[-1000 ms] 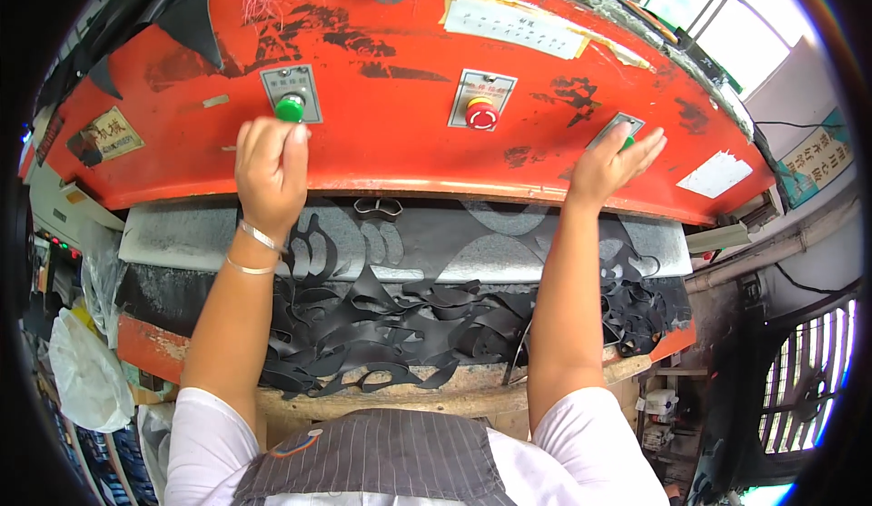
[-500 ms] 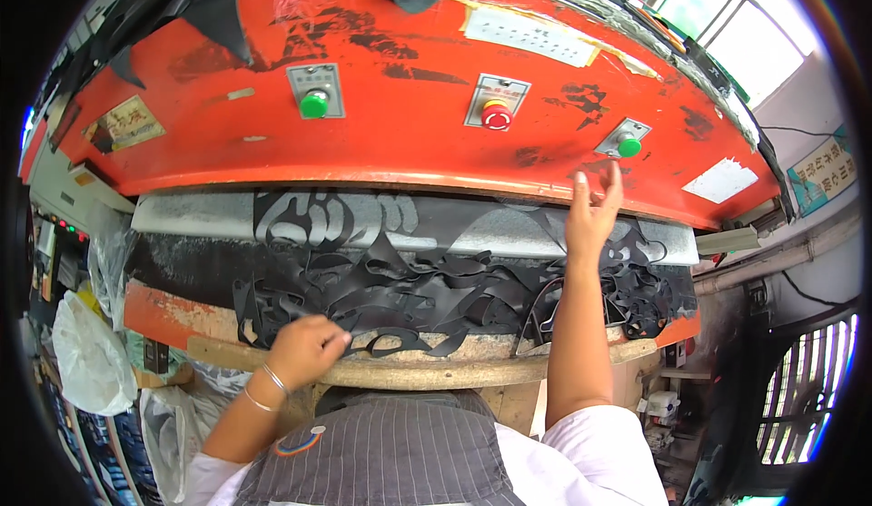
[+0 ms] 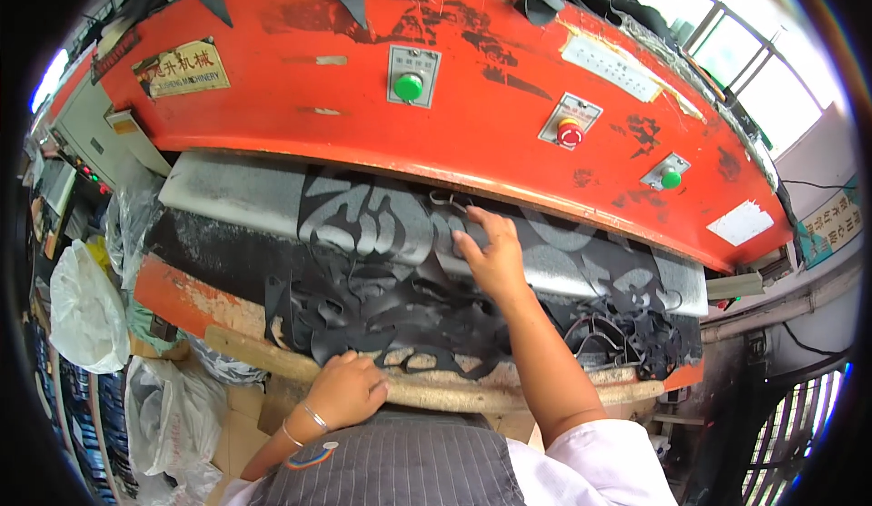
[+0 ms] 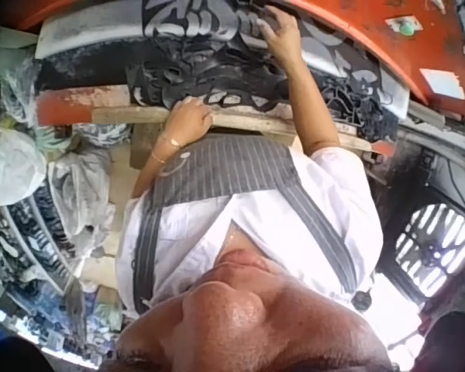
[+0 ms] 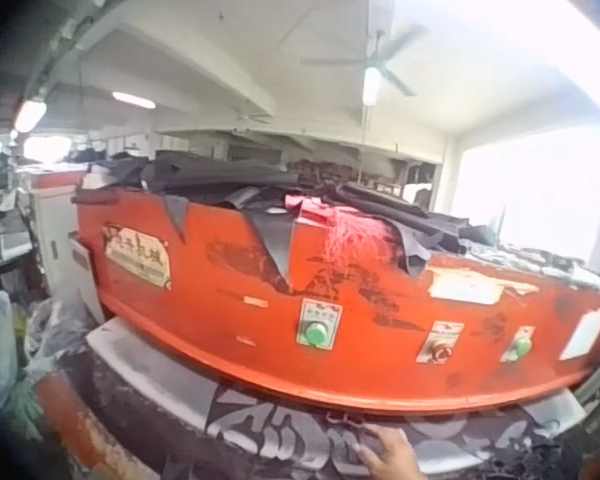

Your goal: Operating a hydraulic press machine to cut shoe components from leather sheets using metal dies.

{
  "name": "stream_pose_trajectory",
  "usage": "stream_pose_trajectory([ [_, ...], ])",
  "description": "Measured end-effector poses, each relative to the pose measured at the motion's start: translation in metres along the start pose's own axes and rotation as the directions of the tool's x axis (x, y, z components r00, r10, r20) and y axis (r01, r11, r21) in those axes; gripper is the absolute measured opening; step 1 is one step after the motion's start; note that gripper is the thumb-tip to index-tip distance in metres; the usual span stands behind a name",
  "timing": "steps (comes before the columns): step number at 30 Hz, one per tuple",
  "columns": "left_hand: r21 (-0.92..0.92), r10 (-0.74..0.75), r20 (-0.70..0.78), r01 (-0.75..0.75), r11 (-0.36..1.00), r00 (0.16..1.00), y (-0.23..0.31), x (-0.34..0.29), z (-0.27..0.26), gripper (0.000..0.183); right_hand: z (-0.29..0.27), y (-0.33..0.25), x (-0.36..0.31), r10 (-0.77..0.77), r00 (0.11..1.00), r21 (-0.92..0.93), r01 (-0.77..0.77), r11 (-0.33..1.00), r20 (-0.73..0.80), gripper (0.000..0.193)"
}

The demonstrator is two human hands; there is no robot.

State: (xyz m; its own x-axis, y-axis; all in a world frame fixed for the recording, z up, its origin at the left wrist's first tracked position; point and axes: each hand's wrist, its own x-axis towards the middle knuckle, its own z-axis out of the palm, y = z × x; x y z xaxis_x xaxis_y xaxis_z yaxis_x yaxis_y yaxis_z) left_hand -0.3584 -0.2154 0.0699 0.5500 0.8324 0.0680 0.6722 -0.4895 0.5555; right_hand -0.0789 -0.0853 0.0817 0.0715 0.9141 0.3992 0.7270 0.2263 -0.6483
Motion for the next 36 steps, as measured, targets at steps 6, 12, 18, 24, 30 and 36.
stream_pose_trajectory([
  [6,-0.19,0.203,0.381,-0.139,0.972,0.902,-0.011,0.09,-0.036,0.029,0.017,0.039,0.034,0.094,0.993,-0.245,-0.076,0.967,0.065,0.057],
  [12,-0.022,0.055,-0.181,-0.06,0.998,0.982,-0.059,0.209,0.021,0.068,0.063,0.038,0.049,-0.069,0.998,-0.241,0.068,0.968,0.004,0.039],
  [18,-0.045,0.151,-0.237,-0.166,0.985,0.96,-0.082,0.225,0.012,0.057,0.058,0.044,0.071,-0.052,0.996,-0.07,0.048,0.996,-0.067,0.04],
  [24,-0.069,-0.122,-0.633,0.101,0.992,0.764,-0.135,0.214,-0.006,0.025,0.119,0.0,0.148,-0.308,0.909,0.077,0.298,0.951,0.281,0.043],
  [30,-0.055,-0.198,-0.524,0.199,0.978,0.828,-0.131,0.209,-0.001,0.032,0.149,0.014,0.17,-0.34,0.844,0.068,0.344,0.937,0.416,0.052],
  [36,-0.008,-0.207,-0.477,0.232,0.973,0.854,-0.134,0.214,-0.006,0.034,0.148,0.025,0.161,-0.129,0.93,0.108,0.097,0.989,0.343,0.058],
])
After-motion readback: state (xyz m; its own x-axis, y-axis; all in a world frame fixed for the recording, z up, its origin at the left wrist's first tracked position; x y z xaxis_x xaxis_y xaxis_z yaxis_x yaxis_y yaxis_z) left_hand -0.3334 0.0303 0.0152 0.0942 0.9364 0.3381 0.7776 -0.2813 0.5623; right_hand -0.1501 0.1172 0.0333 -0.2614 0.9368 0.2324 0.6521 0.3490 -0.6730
